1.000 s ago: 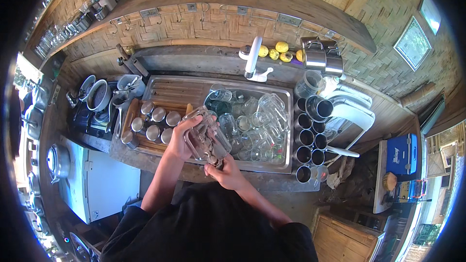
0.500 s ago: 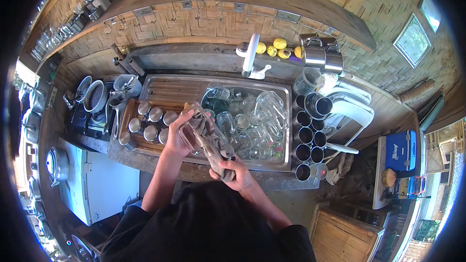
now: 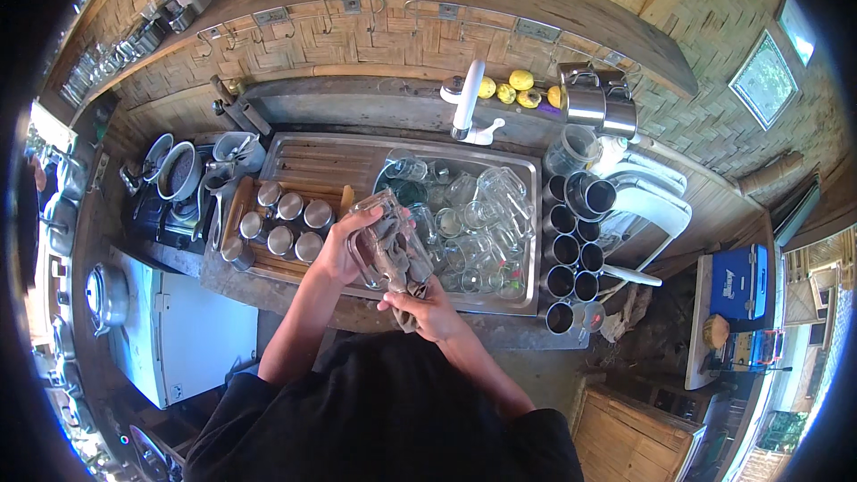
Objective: The recorder dries glass cups with a cloth and places them on a wooden shelf.
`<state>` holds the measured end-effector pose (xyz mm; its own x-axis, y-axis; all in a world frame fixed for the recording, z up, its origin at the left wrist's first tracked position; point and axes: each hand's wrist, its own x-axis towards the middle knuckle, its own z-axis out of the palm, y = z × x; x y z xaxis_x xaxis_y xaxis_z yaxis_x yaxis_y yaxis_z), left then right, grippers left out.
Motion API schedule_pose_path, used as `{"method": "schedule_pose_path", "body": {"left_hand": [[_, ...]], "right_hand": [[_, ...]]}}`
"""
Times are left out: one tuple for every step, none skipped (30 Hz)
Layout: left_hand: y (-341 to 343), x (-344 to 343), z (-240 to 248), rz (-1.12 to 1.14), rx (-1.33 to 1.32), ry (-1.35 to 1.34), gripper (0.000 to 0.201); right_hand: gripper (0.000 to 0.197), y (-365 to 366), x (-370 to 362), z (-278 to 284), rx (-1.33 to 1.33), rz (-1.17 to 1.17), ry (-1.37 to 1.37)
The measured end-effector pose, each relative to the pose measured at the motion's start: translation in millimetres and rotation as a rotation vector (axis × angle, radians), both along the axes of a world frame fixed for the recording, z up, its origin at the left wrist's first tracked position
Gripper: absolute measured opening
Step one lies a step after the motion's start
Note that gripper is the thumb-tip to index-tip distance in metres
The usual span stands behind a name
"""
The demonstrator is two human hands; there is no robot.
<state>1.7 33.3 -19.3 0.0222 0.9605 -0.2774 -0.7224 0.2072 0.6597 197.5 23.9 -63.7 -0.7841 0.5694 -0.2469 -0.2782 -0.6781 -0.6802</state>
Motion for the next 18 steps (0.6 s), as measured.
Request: {"method": "schedule_pose_path", "body": {"left_hand": [[1.2, -2.3, -2.0, -0.049, -0.021, 0.019, 0.053], [1.6, -3.0, -3.1, -0.051, -0.019, 0.02, 0.053], [0.8, -3.8, -3.4, -0.074, 0.006, -0.009, 0.054], [0.3, -4.1, -3.9, -0.097, 0.031, -0.038, 0.056], [0.1, -4.0, -5.1, -0.099, 0.03, -0.038, 0.056], [0.7, -3.4, -6.9, -0.077, 0.047, -0.104, 0.055], [0.6, -2.8, -8.3, -0.055, 0.061, -0.17, 0.055], [1.7, -5.6, -9.2, -0.039, 0.082, -0.199, 0.051], [4.0, -8.7, -10.8, -0.044, 0.081, -0.201, 0.051], [6.0, -11.9, -12.1, -0.013, 0.093, -0.202, 0.049], [7.2, -14.0, -13.6, 0.017, 0.105, -0.202, 0.047], [5.6, -15.1, -15.8, 0.017, 0.085, -0.181, 0.045], [4.8, -13.6, -18.6, 0.019, 0.085, -0.18, 0.045], [3.6, -10.4, -21.5, -0.017, 0.057, -0.189, 0.045], [3.3, -5.1, -22.1, -0.059, 0.028, -0.201, 0.045], [0.1, 6.8, -13.0, -0.023, -0.018, -0.168, 0.047], [-0.7, 10.1, -20.4, -0.066, -0.004, -0.183, 0.049], [-1.6, 12.5, -18.2, -0.061, -0.013, -0.19, 0.049]], "right_hand": [[0.039, -1.7, 1.3, -0.4, 0.002, -0.002, 0.001], [0.039, -3.9, 1.9, 0.7, -0.109, -0.044, 0.094], [0.039, -5.6, 1.6, 3.8, -0.222, -0.084, 0.188], [0.041, -5.4, 3.9, 8.7, -0.344, -0.098, 0.218], [0.041, -4.7, 8.3, 4.6, -0.344, -0.1, 0.219], [0.04, -4.1, 14.6, -3.8, -0.465, -0.035, 0.353], [0.04, -4.6, 20.7, -12.2, -0.587, 0.032, 0.488], [0.04, -4.5, 26.1, -21.6, -0.586, 0.028, 0.488], [0.039, -3.0, 28.9, -26.0, -0.559, 0.092, 0.544], [0.039, -2.3, 31.2, -29.2, -0.531, 0.156, 0.6], [0.039, -4.2, 32.3, -31.2, -0.529, 0.151, 0.6], [0.039, -7.2, 26.0, -15.7, -0.483, 0.048, 0.488], [0.039, -8.3, 20.3, -4.3, -0.432, -0.052, 0.378], [0.039, -7.3, 16.8, 2.1, -0.433, -0.049, 0.379], [0.04, -5.6, 13.9, 8.4, -0.344, -0.072, 0.33], [0.042, -4.3, 11.7, 11.4, -0.256, -0.094, 0.281], [0.042, -3.1, 10.0, 9.8, -0.255, -0.096, 0.281], [0.043, -1.1, 9.3, 5.3, -0.216, -0.096, 0.296]]}}
